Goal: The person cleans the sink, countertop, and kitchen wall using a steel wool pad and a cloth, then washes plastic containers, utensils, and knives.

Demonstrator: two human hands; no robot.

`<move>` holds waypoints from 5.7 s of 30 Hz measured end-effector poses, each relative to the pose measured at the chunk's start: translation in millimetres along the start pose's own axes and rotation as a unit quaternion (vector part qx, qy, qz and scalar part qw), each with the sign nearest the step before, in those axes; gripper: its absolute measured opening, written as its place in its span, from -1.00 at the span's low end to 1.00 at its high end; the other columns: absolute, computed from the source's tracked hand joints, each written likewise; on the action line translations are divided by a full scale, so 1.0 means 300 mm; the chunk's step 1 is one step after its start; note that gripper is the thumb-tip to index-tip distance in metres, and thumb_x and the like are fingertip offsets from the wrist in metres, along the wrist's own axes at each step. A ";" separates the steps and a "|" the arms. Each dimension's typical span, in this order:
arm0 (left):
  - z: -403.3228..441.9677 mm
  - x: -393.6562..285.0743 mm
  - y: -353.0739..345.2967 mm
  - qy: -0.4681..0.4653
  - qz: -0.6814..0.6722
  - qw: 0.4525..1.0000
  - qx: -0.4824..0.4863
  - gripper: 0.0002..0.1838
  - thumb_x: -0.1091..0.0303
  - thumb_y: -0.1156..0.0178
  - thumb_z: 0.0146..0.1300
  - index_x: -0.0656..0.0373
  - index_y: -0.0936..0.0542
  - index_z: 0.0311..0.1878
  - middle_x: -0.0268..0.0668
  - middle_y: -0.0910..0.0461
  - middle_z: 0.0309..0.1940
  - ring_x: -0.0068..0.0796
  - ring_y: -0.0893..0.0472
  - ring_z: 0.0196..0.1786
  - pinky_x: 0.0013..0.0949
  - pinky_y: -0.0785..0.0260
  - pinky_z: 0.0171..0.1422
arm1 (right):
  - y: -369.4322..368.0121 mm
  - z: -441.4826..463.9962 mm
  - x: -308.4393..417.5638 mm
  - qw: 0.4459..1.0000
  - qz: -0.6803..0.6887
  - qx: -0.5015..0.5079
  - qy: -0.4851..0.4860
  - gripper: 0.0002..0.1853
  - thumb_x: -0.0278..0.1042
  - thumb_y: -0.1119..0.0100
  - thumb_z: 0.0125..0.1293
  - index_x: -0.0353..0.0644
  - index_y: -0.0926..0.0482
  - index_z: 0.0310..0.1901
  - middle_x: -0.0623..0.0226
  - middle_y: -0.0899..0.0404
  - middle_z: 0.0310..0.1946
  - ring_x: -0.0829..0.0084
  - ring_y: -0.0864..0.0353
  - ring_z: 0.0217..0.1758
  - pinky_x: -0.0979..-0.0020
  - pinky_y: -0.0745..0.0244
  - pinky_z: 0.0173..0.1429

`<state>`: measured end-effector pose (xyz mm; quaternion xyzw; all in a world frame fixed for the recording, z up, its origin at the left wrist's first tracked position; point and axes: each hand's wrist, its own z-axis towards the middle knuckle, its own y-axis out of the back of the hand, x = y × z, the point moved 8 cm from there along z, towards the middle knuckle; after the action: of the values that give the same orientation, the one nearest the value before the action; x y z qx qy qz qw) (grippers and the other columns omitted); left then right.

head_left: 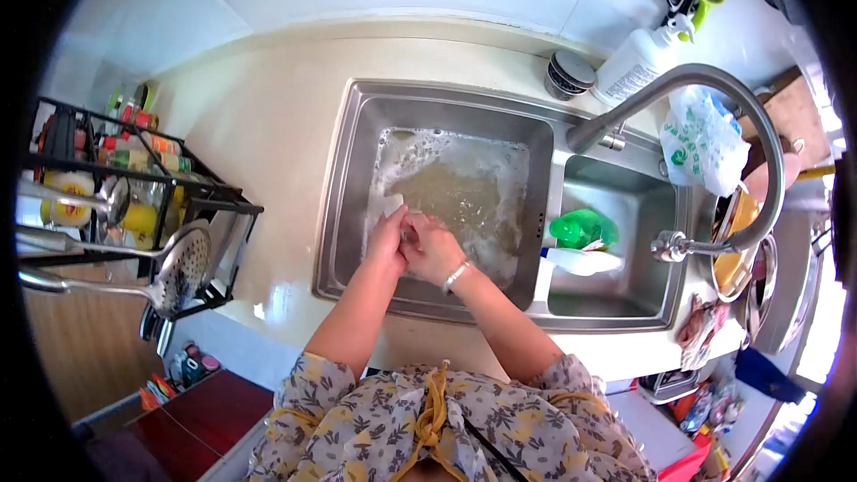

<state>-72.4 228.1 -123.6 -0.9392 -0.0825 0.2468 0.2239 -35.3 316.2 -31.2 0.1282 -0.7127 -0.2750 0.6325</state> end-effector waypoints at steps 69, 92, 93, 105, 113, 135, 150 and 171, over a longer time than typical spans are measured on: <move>0.170 0.110 -0.315 0.010 0.055 0.998 0.041 -0.64 0.08 -0.05 0.31 -0.06 -0.40 0.12 -0.38 -0.51 -0.09 -0.41 -0.54 -0.12 -0.14 -0.52 -0.23 | 1.137 0.053 -0.685 0.928 -0.023 -0.361 -0.088 -0.69 -0.25 -0.14 0.30 -0.32 -0.56 -0.06 0.17 -0.63 -0.29 0.43 -0.56 -0.29 0.39 -0.44 -0.15; 0.050 -0.043 -0.399 -0.085 0.219 0.972 -0.019 -0.68 0.13 -0.10 0.31 0.12 -0.55 -0.01 -0.32 -0.60 -0.19 -0.46 -0.55 -0.09 -0.22 -0.43 -0.11 | 0.167 0.202 -0.397 0.676 0.678 -0.197 -0.213 -0.78 -0.31 -0.15 0.26 -0.14 -0.54 -0.08 0.52 -0.52 -0.38 0.56 -0.51 -0.42 0.49 -0.41 -0.42; 0.107 -0.033 -0.358 -0.107 0.261 0.958 -0.049 -0.67 0.10 -0.08 0.32 0.12 -0.55 -0.01 -0.31 -0.60 -0.22 -0.45 -0.56 -0.12 -0.22 -0.46 -0.18 | 0.164 0.230 -0.400 0.663 0.710 -0.173 -0.165 -0.77 -0.33 -0.17 0.25 -0.17 -0.54 -0.08 0.52 -0.53 -0.36 0.56 -0.51 -0.41 0.47 -0.44 -0.39; 0.139 0.063 -0.440 -0.083 0.079 0.991 0.073 -0.75 0.19 0.01 0.33 0.15 -0.56 -0.19 -0.24 -0.56 -0.25 -0.37 -0.56 -0.14 -0.28 -0.45 -0.06 | 0.259 0.198 -0.296 0.883 0.369 -0.253 -0.140 -0.91 -0.50 -0.09 0.22 -0.24 -0.52 -0.24 0.34 -0.55 -0.26 0.36 -0.54 -0.16 0.36 -0.44 -0.01; 0.190 0.049 -0.440 -0.072 -0.032 0.996 0.051 -0.50 -0.05 -0.05 0.31 0.15 -0.42 0.11 -0.29 -0.50 -0.14 -0.40 -0.50 -0.10 -0.25 -0.40 0.05 | 0.158 0.137 -0.237 0.879 0.458 -0.091 -0.095 -0.53 -0.46 -0.02 0.34 -0.27 -0.26 0.27 0.18 -0.24 0.31 0.37 -0.16 0.38 0.36 0.02 0.46; 0.169 -0.045 -0.465 -0.115 -0.043 0.987 0.100 -0.78 0.19 -0.08 0.34 0.15 -0.46 -0.18 -0.36 -0.47 -0.45 -0.50 -0.48 -0.50 -0.41 -0.35 -0.44 | 1.047 0.047 -0.511 0.779 0.412 -0.466 -0.083 -0.42 -0.05 0.04 0.36 -0.32 -0.28 0.26 0.26 -0.31 0.23 0.42 -0.27 0.25 0.40 -0.06 0.36; -0.107 -0.152 -0.351 -0.213 0.390 0.895 -0.031 -0.45 0.04 -0.19 0.22 0.12 -0.35 0.17 -0.32 -0.46 -0.17 -0.54 -0.45 -0.18 -0.51 -0.29 -0.13 | 0.454 -0.159 -0.183 0.925 0.278 -0.250 -0.070 -0.85 -0.42 -0.07 0.29 -0.24 -0.56 -0.17 0.43 -0.43 -0.35 0.58 -0.40 -0.30 0.53 -0.36 -0.21; -0.272 -0.335 -0.131 -0.337 0.393 0.854 0.051 -0.31 -0.20 0.04 0.31 0.29 -0.35 0.20 -0.14 -0.53 -0.16 -0.38 -0.50 -0.09 -0.34 -0.33 0.00 | 0.155 0.101 0.150 0.978 0.149 -0.144 0.018 -0.72 -0.54 -0.24 0.11 -0.22 -0.62 -0.09 0.32 -0.50 -0.45 0.47 -0.50 -0.40 0.47 -0.44 -0.32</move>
<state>-120.2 205.2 1.0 -0.7403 0.2357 0.6193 0.1140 -64.4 337.3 30.6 -0.0665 -0.6650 -0.2747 0.6912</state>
